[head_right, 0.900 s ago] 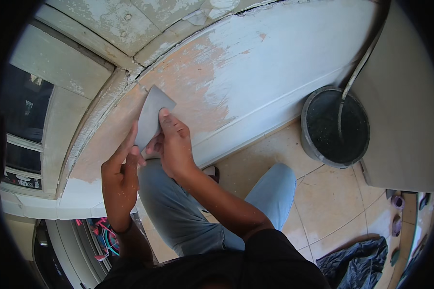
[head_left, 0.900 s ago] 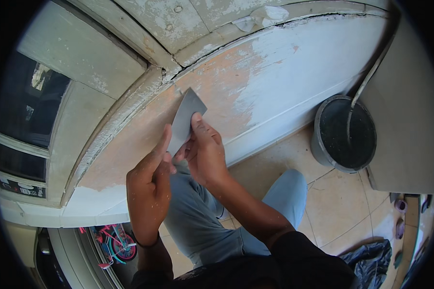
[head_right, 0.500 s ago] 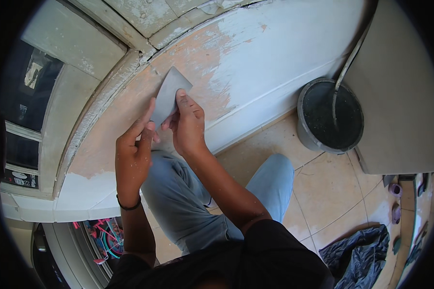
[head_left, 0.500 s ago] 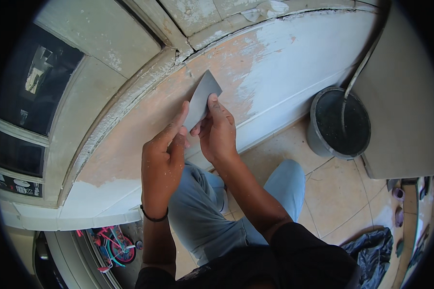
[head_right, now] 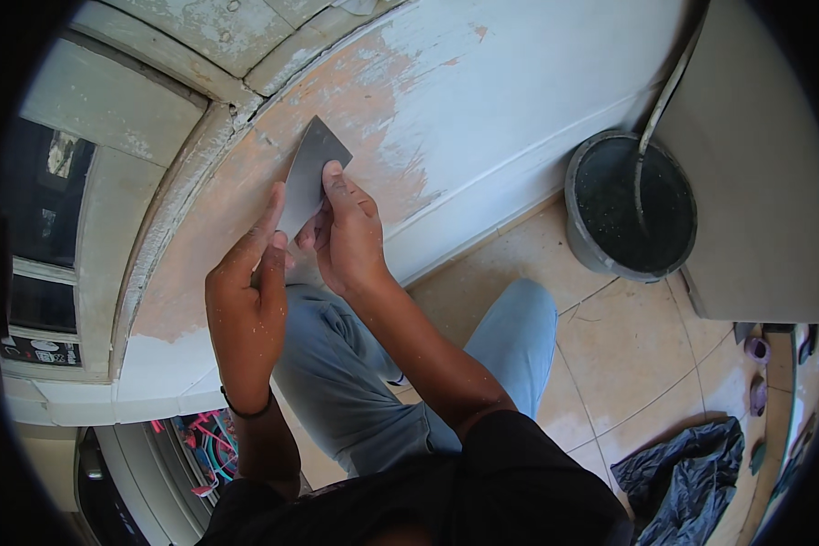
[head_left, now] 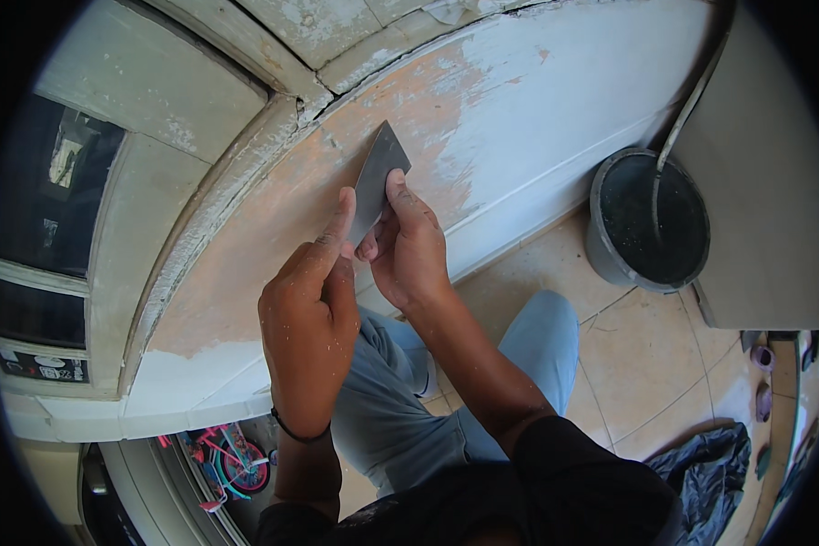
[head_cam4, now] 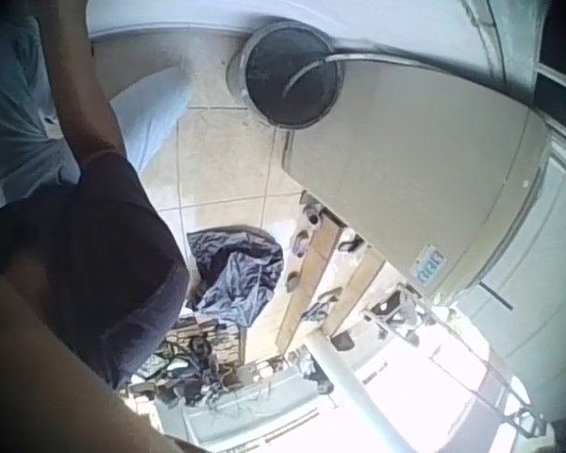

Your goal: Scraping old paint or plaster from a wall using a putty knife/scraper tool.

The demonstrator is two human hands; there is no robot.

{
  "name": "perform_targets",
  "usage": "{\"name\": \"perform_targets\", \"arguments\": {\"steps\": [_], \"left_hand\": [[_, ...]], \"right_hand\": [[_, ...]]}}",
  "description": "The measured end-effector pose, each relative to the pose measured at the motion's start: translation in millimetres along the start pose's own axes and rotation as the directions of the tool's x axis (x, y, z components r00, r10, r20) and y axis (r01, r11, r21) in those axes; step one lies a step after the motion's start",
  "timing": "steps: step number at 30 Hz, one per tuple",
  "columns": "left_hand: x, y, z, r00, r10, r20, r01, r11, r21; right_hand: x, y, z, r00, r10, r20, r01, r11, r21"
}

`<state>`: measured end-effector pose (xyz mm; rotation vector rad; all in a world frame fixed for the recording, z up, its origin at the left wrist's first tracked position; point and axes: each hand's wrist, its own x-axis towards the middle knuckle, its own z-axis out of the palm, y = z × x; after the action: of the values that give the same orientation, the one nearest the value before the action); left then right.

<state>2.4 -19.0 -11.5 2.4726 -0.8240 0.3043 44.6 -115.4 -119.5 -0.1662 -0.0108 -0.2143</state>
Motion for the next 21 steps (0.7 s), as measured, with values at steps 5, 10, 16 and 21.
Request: {"name": "perform_targets", "arguments": {"steps": [5, 10, 16, 21], "left_hand": [[11.7, -8.9, 11.0, 0.998, 0.060, -0.011, -0.061, 0.995, -0.075], [15.3, -3.4, 24.1, 0.975, 0.214, -0.069, -0.215, 0.976, -0.019], [9.8, 10.9, 8.0, 0.999, 0.039, -0.015, -0.039, 0.999, 0.022], [-2.3, 1.4, 4.1, 0.998, 0.063, -0.033, -0.064, 0.998, -0.026]], "right_hand": [[8.7, -8.4, 5.9, 0.990, -0.136, -0.038, 0.134, 0.989, -0.062], [8.5, -14.2, 12.6, 0.979, -0.150, -0.140, 0.160, 0.985, 0.068], [3.6, -14.8, 16.5, 0.990, -0.040, -0.138, 0.032, 0.998, -0.062], [-5.6, -5.2, 23.8, 0.990, -0.055, -0.127, 0.056, 0.998, 0.002]]}}
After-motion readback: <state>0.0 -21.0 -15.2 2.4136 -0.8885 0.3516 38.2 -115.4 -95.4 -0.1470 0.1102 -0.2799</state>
